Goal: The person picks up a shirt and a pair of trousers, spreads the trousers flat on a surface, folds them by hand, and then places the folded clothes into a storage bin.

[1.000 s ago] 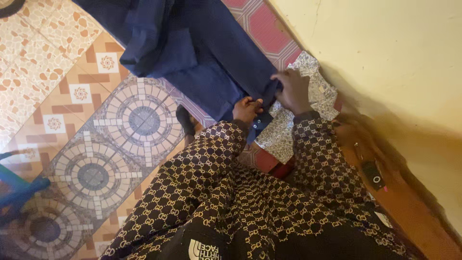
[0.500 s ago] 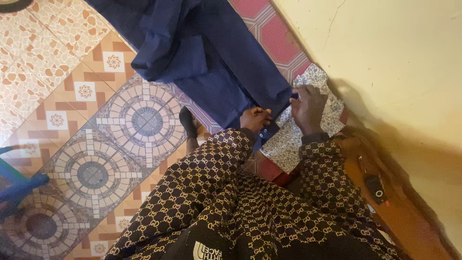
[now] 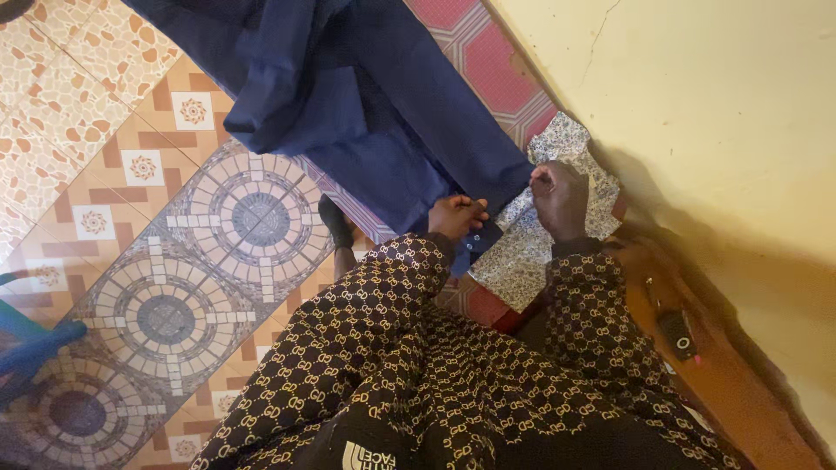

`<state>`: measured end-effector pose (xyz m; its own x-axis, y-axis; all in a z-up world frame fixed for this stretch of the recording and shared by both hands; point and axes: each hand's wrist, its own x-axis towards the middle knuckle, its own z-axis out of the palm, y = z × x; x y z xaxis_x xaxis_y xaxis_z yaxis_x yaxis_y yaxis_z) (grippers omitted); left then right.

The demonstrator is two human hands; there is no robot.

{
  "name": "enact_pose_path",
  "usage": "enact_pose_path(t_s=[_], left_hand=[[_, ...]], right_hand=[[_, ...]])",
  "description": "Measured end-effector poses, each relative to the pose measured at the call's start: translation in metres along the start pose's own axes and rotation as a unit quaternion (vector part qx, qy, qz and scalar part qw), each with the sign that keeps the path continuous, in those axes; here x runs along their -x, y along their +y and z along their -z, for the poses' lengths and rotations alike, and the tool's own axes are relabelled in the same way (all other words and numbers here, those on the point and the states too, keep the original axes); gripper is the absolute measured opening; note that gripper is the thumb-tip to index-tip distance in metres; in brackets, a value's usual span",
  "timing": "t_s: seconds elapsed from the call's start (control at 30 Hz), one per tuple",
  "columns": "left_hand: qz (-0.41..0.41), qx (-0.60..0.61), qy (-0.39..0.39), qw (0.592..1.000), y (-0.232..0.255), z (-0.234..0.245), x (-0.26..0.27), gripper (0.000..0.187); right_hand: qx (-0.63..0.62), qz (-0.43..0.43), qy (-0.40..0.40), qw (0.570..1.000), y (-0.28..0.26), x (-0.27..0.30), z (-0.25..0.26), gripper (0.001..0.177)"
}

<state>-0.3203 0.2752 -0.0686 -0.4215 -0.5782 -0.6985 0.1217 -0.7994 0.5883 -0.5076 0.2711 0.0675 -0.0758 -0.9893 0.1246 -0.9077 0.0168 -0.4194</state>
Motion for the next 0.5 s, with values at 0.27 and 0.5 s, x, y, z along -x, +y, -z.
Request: enact_pose_path(t_s=[0.27,0.5], left_hand=[[0.023,-0.060,0.009,0.998,0.009,0.003,0.010,0.029],[0.026,-0.065,0.063,0.996,0.019,-0.006,0.016,0.029]], right_hand=[[0.040,-0.004,0.026,0.999,0.023,-0.001,0.006,0.006],[0.062,-0.022,0.100,0.993,0.022,-0.009,-0.025,0.004]])
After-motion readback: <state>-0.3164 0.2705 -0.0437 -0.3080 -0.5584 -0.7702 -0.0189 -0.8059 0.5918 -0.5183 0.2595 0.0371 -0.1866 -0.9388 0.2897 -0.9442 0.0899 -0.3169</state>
